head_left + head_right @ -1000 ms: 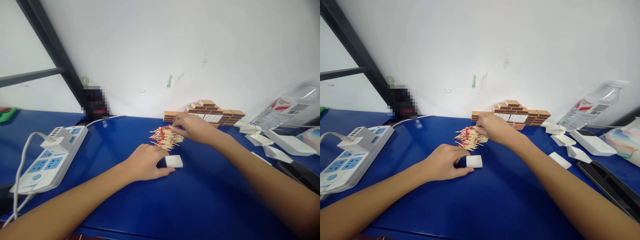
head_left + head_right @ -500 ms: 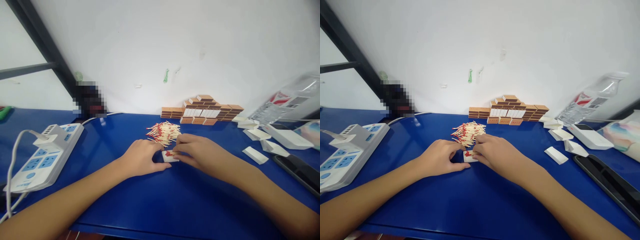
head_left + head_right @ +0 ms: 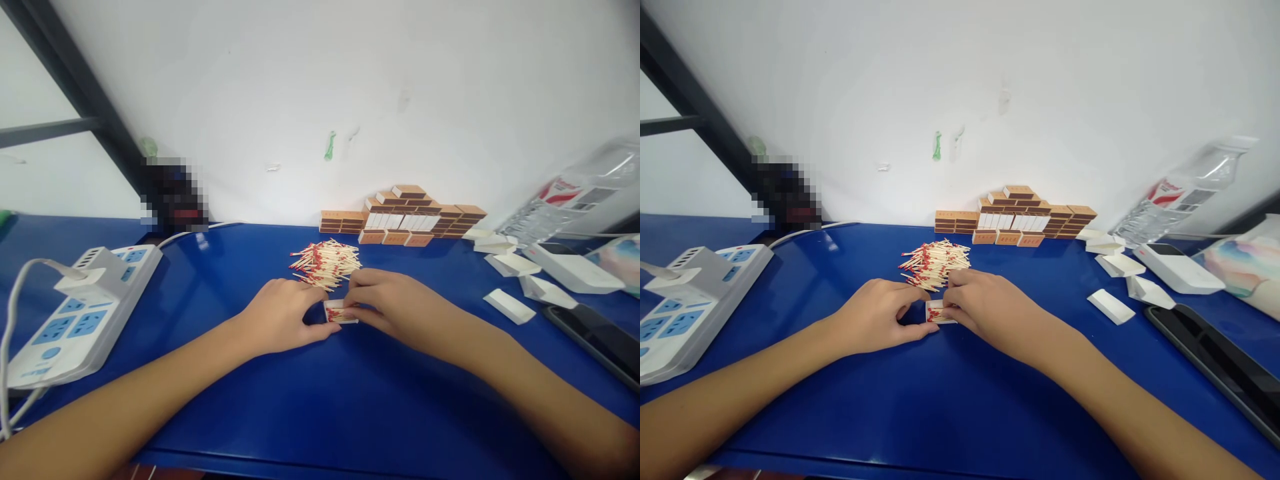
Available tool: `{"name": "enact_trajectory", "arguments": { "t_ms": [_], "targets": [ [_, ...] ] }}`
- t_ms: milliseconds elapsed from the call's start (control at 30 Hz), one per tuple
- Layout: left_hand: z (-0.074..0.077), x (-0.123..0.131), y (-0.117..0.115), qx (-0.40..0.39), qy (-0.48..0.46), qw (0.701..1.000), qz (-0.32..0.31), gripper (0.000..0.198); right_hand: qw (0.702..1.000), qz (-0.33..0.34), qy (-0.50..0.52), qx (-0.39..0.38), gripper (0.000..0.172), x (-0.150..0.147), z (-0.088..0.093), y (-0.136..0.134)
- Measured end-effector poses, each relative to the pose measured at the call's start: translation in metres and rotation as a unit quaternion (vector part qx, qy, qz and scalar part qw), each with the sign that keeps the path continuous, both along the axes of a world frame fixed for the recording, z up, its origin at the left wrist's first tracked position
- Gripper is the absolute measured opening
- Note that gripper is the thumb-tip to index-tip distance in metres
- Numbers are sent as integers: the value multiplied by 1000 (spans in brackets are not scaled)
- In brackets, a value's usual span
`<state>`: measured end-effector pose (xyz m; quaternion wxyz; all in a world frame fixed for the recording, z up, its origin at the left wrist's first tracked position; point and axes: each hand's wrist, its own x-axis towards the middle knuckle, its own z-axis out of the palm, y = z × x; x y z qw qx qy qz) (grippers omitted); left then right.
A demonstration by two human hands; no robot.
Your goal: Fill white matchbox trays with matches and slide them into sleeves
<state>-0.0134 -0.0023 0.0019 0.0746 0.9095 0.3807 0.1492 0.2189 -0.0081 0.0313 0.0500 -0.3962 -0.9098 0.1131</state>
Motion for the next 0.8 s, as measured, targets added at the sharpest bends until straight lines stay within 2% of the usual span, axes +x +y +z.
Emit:
{"name": "enact_trajectory", "arguments": {
  "t_ms": [600, 800],
  "targets": [
    [1, 0, 0, -26, 3, 1000, 2, 34, 996, 5, 82, 15, 24, 3, -21, -4],
    [-1, -1, 0, -16, 2, 1000, 2, 35, 995, -25, 85, 45, 19, 17, -14, -2]
  ]
}}
